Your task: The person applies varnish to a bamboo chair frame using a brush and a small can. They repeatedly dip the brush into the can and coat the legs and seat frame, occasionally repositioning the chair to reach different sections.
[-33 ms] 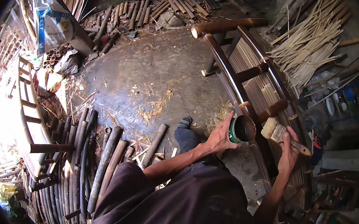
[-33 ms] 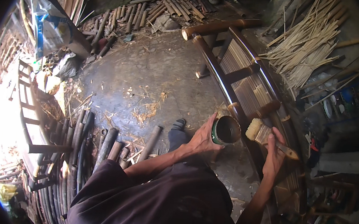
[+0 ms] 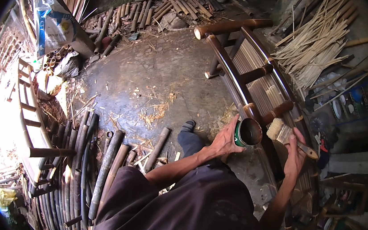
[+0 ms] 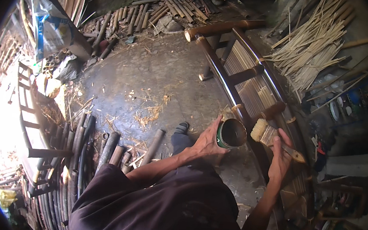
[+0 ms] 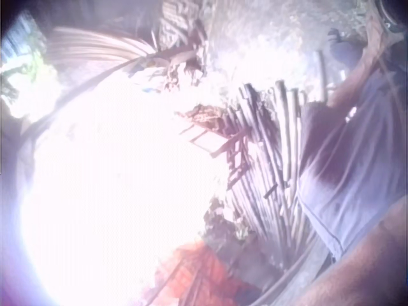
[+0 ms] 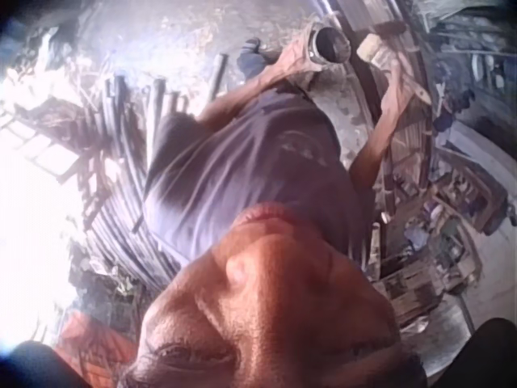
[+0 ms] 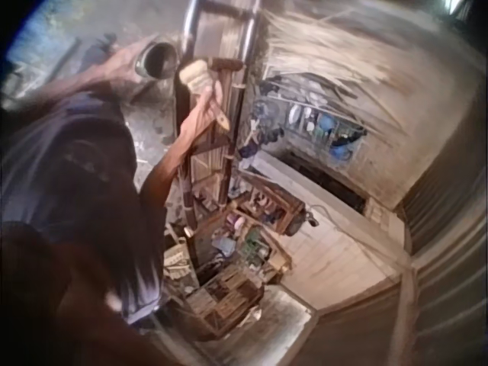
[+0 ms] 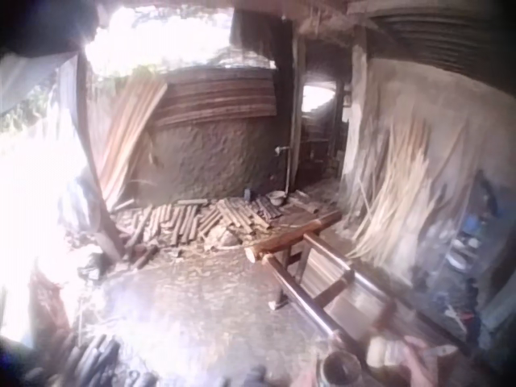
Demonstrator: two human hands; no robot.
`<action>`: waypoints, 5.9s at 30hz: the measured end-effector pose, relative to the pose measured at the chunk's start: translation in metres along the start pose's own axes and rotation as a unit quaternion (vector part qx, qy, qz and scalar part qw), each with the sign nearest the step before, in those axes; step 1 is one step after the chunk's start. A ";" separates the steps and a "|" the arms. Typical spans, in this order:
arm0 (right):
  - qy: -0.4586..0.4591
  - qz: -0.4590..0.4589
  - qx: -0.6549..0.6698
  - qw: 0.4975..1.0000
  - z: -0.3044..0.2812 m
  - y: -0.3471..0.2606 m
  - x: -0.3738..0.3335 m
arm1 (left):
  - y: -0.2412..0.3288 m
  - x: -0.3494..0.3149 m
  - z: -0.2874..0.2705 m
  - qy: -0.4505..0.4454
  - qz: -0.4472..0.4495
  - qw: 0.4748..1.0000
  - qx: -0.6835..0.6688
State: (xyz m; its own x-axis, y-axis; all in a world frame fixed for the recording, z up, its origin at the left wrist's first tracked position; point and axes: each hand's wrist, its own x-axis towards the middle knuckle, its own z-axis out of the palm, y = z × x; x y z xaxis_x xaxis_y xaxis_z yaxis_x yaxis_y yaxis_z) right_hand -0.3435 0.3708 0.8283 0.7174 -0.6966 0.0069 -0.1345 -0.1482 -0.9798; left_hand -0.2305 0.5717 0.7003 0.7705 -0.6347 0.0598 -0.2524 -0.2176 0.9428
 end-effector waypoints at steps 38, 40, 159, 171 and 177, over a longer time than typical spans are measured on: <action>-0.138 -0.322 -0.281 0.894 0.046 0.013 -0.023 | 0.036 0.024 0.007 -0.006 0.073 0.996 0.051; -0.145 -0.345 -0.282 0.884 0.039 0.012 -0.029 | 0.028 0.019 0.012 0.002 0.059 0.998 0.033; 0.046 0.301 -0.501 0.810 -0.368 0.246 -0.054 | 0.063 0.049 0.225 -0.057 0.048 0.988 0.134; -0.237 0.109 -0.338 0.904 -0.303 0.218 0.040 | 0.041 0.059 0.149 0.003 -0.071 0.986 0.148; -0.226 0.037 -0.497 0.837 -0.260 0.231 0.039 | 0.025 0.048 0.125 0.056 -0.061 0.981 0.177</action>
State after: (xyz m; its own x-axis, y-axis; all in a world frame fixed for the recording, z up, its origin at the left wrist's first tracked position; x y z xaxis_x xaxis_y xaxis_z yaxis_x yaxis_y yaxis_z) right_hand -0.5244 0.1274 0.6545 0.8370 -0.4269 -0.3423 -0.5312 -0.7840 -0.3211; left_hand -0.2732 0.4434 0.6862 0.8623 -0.5064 0.0076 -0.3262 -0.5439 0.7732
